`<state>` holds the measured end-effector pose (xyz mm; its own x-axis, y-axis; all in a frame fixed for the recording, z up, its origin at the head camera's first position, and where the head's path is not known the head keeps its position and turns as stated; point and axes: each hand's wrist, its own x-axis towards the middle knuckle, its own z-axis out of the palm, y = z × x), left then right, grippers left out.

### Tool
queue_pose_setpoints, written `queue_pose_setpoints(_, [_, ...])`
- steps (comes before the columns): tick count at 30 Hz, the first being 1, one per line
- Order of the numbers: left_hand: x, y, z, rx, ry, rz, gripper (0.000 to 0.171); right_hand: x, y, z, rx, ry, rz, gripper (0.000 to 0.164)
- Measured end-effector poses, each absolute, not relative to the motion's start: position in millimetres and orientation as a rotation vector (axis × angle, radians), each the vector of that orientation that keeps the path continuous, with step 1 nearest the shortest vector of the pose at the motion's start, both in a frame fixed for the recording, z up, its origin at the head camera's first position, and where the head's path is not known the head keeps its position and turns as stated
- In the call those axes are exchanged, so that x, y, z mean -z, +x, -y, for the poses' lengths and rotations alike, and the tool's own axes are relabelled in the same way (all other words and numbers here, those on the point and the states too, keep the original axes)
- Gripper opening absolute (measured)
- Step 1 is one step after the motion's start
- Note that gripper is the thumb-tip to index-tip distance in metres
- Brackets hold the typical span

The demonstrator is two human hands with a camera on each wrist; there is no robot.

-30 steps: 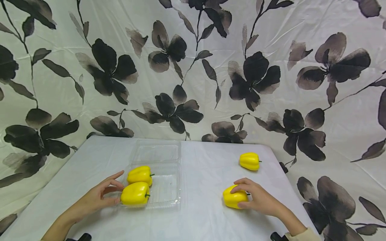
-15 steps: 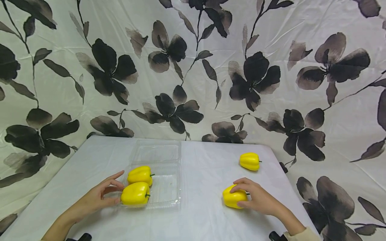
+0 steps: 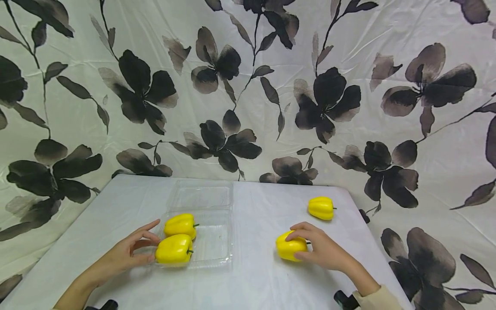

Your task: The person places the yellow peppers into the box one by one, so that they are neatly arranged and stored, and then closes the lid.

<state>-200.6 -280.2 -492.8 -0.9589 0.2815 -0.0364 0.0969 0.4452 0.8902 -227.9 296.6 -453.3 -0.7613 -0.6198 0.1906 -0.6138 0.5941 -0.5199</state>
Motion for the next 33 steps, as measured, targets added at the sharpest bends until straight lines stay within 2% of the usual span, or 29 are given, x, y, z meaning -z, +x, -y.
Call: queue_pose_setpoints(33, [497, -202, 284, -1.539, 0.388, -2.515, 0.042, 420, -259, -179, 1.029, -1.084, -2.835, 0.039])
